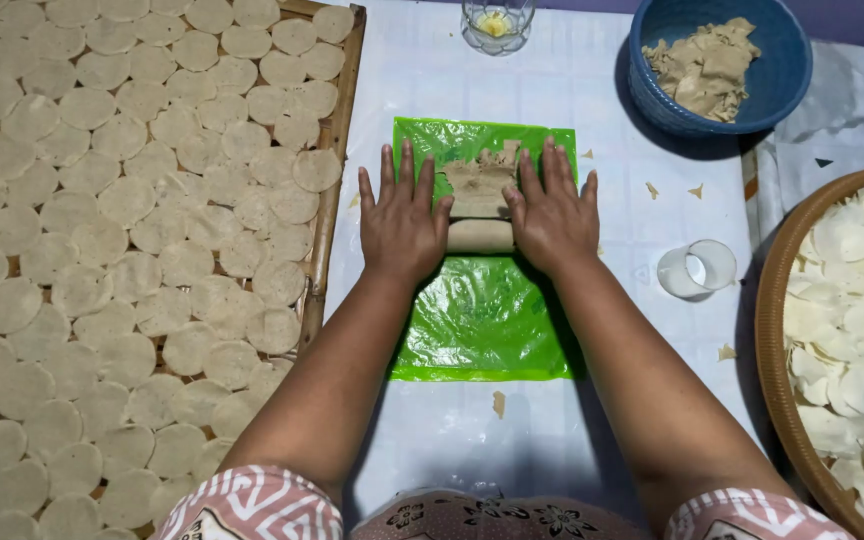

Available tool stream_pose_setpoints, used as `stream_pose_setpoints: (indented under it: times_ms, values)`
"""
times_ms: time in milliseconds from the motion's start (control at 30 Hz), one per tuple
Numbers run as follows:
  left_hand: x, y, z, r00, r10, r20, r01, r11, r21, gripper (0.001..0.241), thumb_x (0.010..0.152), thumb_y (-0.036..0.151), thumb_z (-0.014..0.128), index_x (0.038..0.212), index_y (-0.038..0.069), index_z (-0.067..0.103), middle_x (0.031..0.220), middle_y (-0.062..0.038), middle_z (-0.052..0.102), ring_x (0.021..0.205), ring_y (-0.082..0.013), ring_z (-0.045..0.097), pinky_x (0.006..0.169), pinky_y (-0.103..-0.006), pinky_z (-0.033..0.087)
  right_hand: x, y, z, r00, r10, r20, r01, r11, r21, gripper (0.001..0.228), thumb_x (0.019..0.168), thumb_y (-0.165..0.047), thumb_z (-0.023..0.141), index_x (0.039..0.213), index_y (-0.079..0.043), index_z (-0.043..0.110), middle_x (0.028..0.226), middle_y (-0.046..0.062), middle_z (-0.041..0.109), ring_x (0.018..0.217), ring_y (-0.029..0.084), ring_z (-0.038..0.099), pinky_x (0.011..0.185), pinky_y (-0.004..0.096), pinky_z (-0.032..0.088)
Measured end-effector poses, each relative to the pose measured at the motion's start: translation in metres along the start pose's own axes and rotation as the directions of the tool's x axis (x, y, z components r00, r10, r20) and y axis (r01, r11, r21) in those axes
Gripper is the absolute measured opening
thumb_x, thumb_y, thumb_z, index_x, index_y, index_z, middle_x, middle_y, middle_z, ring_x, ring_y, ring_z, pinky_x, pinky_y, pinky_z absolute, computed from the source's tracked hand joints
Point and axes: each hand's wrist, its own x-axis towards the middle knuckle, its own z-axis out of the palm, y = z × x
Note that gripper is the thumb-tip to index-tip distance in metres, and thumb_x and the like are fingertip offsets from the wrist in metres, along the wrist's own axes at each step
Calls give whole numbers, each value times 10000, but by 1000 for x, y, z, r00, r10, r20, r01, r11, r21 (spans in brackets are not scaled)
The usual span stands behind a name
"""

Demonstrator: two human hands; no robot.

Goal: Cutting out circular dough shapes and placing them on a tray to prepare crackers.

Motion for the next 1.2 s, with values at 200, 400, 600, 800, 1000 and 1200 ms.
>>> stream_pose_setpoints:
  times_ms: [200, 400, 600, 800, 1000, 1200]
  values:
    - [-62, -4, 22, 987, 113, -112, -114, 993, -5, 612, 1089, 481, 275, 1556, 112, 414, 1664, -201, 297, 1562, -399, 177, 1236, -597, 90, -61, 1, 17, 992, -95, -81, 91, 995, -47, 654, 1106, -537, 224, 1610, -139, 347, 1688, 196, 251, 1547, 349, 245, 1208, 625, 125]
    - [-122, 1, 25, 991, 134, -24, -134, 991, -26, 610, 1088, 447, 273, 1616, 143, 272, 1685, -179, 232, 1564, -374, 148, 1251, -555, 52, -127, -1, 34, 982, -125, -139, 126, 992, 0, 670, 1103, -514, 225, 1633, -104, 235, 1674, 183, 278, 1522, 327, 287, 1225, 593, 64]
    - [-148, -7, 37, 958, 169, -232, -174, 985, 0, 541, 1028, 250, 491, 1553, 171, 387, 1494, -121, 425, 1441, -334, 362, 1210, -513, 224, -171, 3, 26, 970, -133, -204, 153, 984, 89, 581, 1081, -316, 367, 1615, -102, 283, 1674, 160, 284, 1521, 319, 287, 1243, 557, 90]
    - [-122, -34, 52, 976, 152, -155, -152, 988, 9, 655, 823, 406, 780, 1411, 250, 536, 1278, -51, 557, 1294, -300, 504, 1150, -486, 354, -205, 51, 49, 899, 193, -393, -171, 981, 91, 528, 983, -163, 604, 1497, -110, 494, 1495, 203, 427, 1349, 417, 489, 1079, 605, 377]
    - [-120, -18, 19, 994, 110, 8, -109, 992, -67, 600, 859, 314, 766, 1404, 245, 522, 1282, -25, 612, 1324, -259, 503, 1196, -495, 252, -212, 119, 81, 826, 296, -480, -338, 941, -2, 429, 960, -260, 723, 1384, -212, 675, 1280, 102, 512, 1180, 328, 564, 955, 468, 484]
    - [-105, -17, 1, 993, 88, 75, -85, 996, -39, 581, 886, 276, 740, 1423, 291, 518, 1340, 1, 620, 1383, -248, 463, 1226, -626, 55, -188, 46, 5, 892, 100, -441, -75, 994, 74, 494, 942, -171, 673, 1426, -112, 599, 1480, 255, 457, 1375, 465, 461, 1064, 608, 404]
